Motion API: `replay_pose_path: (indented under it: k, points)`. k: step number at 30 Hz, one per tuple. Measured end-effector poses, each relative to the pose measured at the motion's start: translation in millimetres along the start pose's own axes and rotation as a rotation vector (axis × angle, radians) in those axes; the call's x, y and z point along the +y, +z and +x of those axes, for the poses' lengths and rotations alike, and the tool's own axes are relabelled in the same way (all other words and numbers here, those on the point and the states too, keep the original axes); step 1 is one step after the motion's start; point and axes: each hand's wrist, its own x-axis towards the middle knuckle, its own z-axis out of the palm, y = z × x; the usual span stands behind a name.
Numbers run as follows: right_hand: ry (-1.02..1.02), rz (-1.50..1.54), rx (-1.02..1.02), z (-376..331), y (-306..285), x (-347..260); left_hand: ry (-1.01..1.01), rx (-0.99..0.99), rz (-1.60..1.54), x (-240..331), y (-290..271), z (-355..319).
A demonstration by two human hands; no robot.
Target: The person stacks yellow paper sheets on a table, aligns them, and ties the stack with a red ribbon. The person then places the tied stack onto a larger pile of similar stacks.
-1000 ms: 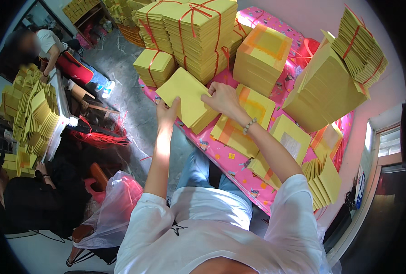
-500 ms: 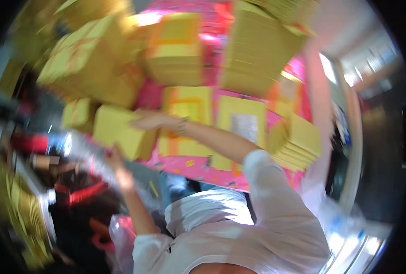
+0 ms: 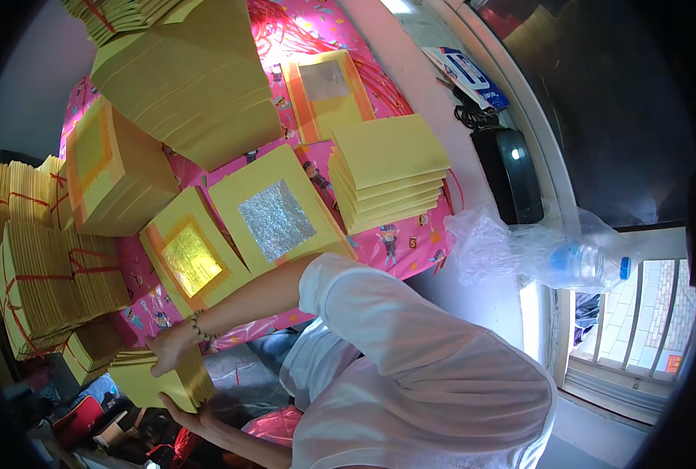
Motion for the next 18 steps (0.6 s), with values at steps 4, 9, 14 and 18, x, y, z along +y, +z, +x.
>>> replay_pose_path:
  k: [4, 9, 14, 18]
  points:
    - [0.03, 0.052, -0.096, -45.5, -11.6, -21.5, 0.042, -0.025, -0.146, -6.5, 16.4, -48.5]
    - [-0.058, -0.005, -0.086, -122.0, -64.3, -58.5, 0.2, -0.151, -0.121, -25.9, 76.1, -95.2]
    - [-0.146, -0.099, 0.074, -194.7, -128.8, -75.1, 0.308, -0.414, 0.04, -57.1, 163.2, -147.2]
    - [-0.055, -0.087, 0.126, -267.7, -175.4, -83.6, 0.268, -0.532, -0.012, -82.7, 236.2, -193.5]
